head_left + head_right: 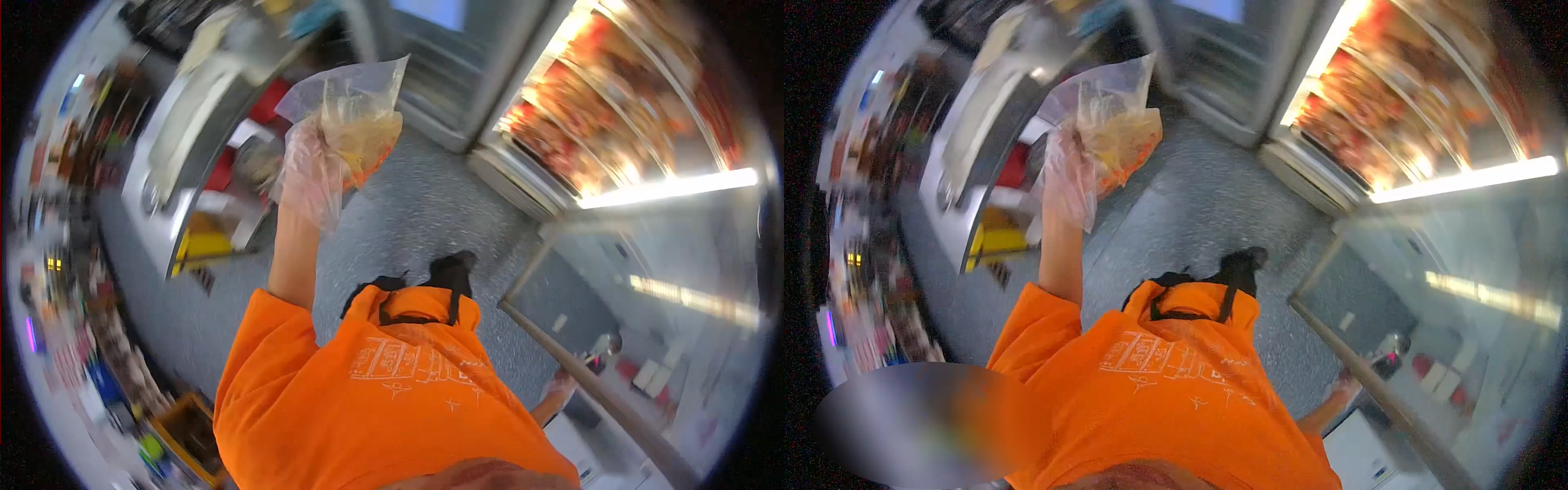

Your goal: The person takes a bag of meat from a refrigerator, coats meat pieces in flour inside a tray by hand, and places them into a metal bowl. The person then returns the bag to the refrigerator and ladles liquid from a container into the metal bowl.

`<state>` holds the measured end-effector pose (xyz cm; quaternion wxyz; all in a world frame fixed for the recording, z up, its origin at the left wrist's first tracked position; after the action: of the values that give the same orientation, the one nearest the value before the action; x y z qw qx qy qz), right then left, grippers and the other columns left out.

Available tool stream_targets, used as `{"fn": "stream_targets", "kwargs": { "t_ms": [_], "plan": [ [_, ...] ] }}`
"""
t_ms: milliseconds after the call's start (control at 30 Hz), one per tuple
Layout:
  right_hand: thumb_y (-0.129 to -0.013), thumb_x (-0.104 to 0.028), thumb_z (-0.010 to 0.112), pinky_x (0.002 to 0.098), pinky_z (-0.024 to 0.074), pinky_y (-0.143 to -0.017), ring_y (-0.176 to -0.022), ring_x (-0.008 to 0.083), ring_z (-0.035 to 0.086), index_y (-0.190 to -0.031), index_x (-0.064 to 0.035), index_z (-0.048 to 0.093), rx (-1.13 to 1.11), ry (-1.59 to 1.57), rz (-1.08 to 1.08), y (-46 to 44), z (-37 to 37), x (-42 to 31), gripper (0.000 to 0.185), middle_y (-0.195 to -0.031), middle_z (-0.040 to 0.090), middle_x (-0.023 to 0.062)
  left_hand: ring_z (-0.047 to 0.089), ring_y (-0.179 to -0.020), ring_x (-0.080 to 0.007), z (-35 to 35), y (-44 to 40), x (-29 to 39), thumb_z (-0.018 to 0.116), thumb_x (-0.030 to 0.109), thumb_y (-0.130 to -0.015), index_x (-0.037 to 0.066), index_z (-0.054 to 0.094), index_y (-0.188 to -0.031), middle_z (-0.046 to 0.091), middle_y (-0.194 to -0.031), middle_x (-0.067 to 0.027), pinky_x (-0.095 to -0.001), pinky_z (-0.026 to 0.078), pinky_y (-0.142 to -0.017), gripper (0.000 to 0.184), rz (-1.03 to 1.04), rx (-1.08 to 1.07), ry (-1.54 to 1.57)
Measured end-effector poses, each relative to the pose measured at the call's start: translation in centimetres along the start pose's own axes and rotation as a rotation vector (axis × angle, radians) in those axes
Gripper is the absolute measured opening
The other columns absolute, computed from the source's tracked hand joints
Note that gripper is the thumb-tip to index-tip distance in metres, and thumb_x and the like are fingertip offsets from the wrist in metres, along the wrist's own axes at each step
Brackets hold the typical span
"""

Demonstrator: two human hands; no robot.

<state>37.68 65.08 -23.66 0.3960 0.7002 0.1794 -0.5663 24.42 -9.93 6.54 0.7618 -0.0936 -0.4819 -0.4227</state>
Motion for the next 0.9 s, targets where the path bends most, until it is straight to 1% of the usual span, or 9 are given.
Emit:
{"fn": "stream_targets", "kwargs": {
  "t_ms": [233,333,433,467,533,633,700,767,900],
  "plan": [
    [-0.096,-0.029,0.054,0.0226,0.0282,-0.044,-0.052,0.0085,0.035,-0.105,-0.0129,0.059,-0.418,-0.075,0.188,5.1,12.7,4.7,0.019,-0.066,0.036,-0.0036,0.064,-0.105,-0.0298,-33.9,13.9,16.9,0.047,0.014,-0.096,-0.004,0.06,-0.116,0.066,-0.115,-0.0174,-0.0439,0.05,-0.098,0.03,0.272,0.123,0.477],
    [-0.101,-0.036,0.048,0.0291,0.0347,-0.053,-0.062,0.0126,0.041,-0.116,-0.0178,0.059,-1.188,-0.305,0.535,8.8,22.4,5.9,0.026,-0.073,0.047,-0.0015,0.064,-0.105,-0.0293,-41.9,20.7,20.5,0.046,0.013,-0.096,-0.004,0.06,-0.116,0.066,-0.113,-0.0172,-0.0436,0.05,-0.098,0.03,0.369,0.348,0.451],
    [-0.102,-0.04,0.047,0.0323,0.0386,-0.051,-0.066,0.0119,0.05,-0.115,-0.0169,0.059,-0.558,0.364,0.494,9.5,29.4,15.6,0.029,-0.08,0.055,0.0001,0.064,-0.104,-0.0287,-49.2,28.6,26.6,0.047,0.013,-0.095,-0.006,0.059,-0.116,0.065,-0.114,-0.0181,-0.0427,0.05,-0.097,0.03,0.54,0.784,0.282],
    [-0.101,-0.039,0.046,0.034,0.0394,-0.055,-0.069,0.0141,0.051,-0.115,-0.0156,0.059,-0.487,0.572,0.437,10.9,31.8,18.0,0.03,-0.083,0.056,0.002,0.064,-0.103,-0.0288,-52.1,31.2,28.2,0.047,0.013,-0.095,-0.006,0.059,-0.115,0.065,-0.115,-0.0184,-0.0428,0.051,-0.096,0.03,0.573,0.884,0.259],
    [-0.1,-0.039,0.046,0.0374,0.0411,-0.061,-0.075,0.0185,0.054,-0.114,-0.0131,0.061,-0.648,0.891,0.262,16.4,38.1,23.0,0.033,-0.088,0.058,0.0057,0.064,-0.102,-0.0295,-58.6,36.2,32.4,0.047,0.011,-0.094,-0.008,0.058,-0.115,0.064,-0.115,-0.0194,-0.0431,0.052,-0.094,0.03,0.572,0.345,0.399],
    [-0.098,-0.037,0.045,0.0425,0.0436,-0.071,-0.084,0.0251,0.057,-0.112,-0.0093,0.064,-0.933,1.319,-0.107,27.2,47.6,30.0,0.036,-0.096,0.061,0.0113,0.064,-0.098,-0.0291,-62.6,44.8,39.3,0.047,0.009,-0.091,-0.007,0.059,-0.112,0.064,-0.11,-0.0187,-0.0386,0.054,-0.088,0.028,0.842,1.112,-0.341],
    [-0.097,-0.036,0.045,0.0459,0.0453,-0.077,-0.09,0.0295,0.06,-0.11,-0.0068,0.066,-1.077,1.571,-0.397,35.0,53.0,35.1,0.039,-0.101,0.064,0.0151,0.065,-0.094,-0.0257,-67.7,48.5,42.3,0.047,0.011,-0.092,-0.004,0.059,-0.111,0.065,-0.105,-0.0153,-0.0371,0.054,-0.084,0.027,0.859,1.007,-0.503],
    [-0.096,-0.036,0.045,0.0493,0.047,-0.083,-0.097,0.0339,0.062,-0.109,-0.0042,0.068,-1.179,1.753,-0.644,43.7,57.2,39.2,0.041,-0.107,0.066,0.0188,0.064,-0.09,-0.0223,-78.9,53.2,43.3,0.047,0.015,-0.095,0.0,0.059,-0.111,0.064,-0.102,-0.0121,-0.0367,0.055,-0.081,0.026,0.944,0.366,0.086],
    [-0.095,-0.04,0.048,0.0479,0.0518,-0.083,-0.101,0.031,0.065,-0.098,0.0011,0.071,-1.904,1.911,-1.043,51.9,66.4,55.0,0.048,-0.108,0.069,0.0229,0.063,-0.083,-0.0238,-91.3,61.2,33.3,0.054,0.022,-0.093,0.003,0.063,-0.103,0.065,-0.093,-0.0117,-0.0396,0.053,-0.074,0.023,0.909,1.73,-0.303]
  ]
}}
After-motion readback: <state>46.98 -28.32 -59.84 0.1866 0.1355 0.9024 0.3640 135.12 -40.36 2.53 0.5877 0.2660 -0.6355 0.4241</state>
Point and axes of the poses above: each hand's wrist, its own y-axis away from the middle knuckle, its own z-axis out of the palm, x = y × z, the point moved 6 cm from there along -y, towards the middle knuckle
